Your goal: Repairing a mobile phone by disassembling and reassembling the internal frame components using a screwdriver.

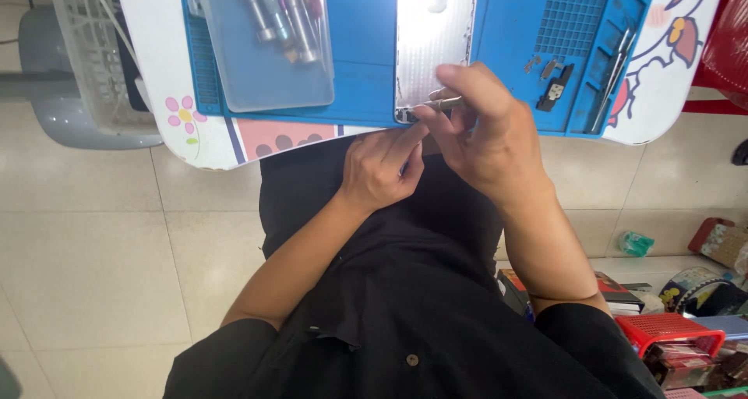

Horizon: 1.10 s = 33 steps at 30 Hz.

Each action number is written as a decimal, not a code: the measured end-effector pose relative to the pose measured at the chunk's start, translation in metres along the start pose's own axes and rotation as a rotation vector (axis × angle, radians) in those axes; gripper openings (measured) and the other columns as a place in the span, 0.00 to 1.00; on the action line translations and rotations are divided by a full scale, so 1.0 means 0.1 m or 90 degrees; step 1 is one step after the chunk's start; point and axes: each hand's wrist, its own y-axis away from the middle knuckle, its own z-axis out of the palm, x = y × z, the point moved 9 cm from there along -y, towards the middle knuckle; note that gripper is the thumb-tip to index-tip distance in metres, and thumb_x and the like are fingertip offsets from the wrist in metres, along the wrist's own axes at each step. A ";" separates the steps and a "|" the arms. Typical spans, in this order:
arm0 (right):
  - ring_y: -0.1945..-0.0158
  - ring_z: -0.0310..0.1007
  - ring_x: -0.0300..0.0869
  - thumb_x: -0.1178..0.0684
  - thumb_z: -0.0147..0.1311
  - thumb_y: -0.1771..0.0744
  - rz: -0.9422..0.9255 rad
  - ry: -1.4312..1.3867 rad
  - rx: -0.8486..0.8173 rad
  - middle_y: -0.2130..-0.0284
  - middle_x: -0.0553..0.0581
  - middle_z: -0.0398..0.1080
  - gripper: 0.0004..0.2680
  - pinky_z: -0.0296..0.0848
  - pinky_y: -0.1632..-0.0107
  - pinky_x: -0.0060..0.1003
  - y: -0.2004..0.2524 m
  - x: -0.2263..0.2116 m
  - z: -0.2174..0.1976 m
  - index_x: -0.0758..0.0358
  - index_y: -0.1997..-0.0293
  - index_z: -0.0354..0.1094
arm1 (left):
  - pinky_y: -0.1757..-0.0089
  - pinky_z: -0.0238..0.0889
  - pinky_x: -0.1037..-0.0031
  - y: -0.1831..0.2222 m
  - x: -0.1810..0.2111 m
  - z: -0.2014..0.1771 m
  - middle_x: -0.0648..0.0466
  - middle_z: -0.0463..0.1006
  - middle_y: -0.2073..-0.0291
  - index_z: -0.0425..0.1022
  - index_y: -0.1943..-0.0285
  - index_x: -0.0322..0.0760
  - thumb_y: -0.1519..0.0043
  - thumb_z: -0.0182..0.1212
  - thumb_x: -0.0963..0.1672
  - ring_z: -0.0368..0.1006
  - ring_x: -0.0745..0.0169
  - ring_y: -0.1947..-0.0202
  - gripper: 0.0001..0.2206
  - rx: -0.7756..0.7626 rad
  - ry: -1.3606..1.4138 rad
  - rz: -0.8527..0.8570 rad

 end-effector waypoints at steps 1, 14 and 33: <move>0.68 0.73 0.42 0.62 0.67 0.31 -0.001 0.006 0.007 0.65 0.56 0.69 0.17 0.70 0.68 0.34 -0.04 -0.05 -0.05 0.70 0.43 0.56 | 0.64 0.71 0.67 -0.04 0.02 -0.01 0.52 0.81 0.63 0.76 0.44 0.35 0.43 0.67 0.37 0.77 0.57 0.67 0.17 0.000 0.002 0.009; 0.63 0.74 0.48 0.60 0.61 0.30 0.030 0.105 -0.134 0.63 0.54 0.70 0.15 0.71 0.62 0.39 -0.09 -0.08 0.09 0.64 0.38 0.60 | 0.65 0.71 0.68 -0.03 -0.06 -0.04 0.53 0.81 0.67 0.77 0.43 0.35 0.44 0.66 0.36 0.76 0.58 0.71 0.18 0.007 0.040 -0.010; 0.72 0.73 0.44 0.54 0.68 0.39 -0.014 0.328 -0.252 0.74 0.54 0.72 0.09 0.68 0.75 0.37 -0.42 -0.45 0.05 0.65 0.60 0.75 | 0.64 0.72 0.70 -0.04 -0.04 -0.11 0.53 0.81 0.64 0.74 0.40 0.35 0.41 0.63 0.37 0.77 0.58 0.69 0.18 0.008 0.077 0.003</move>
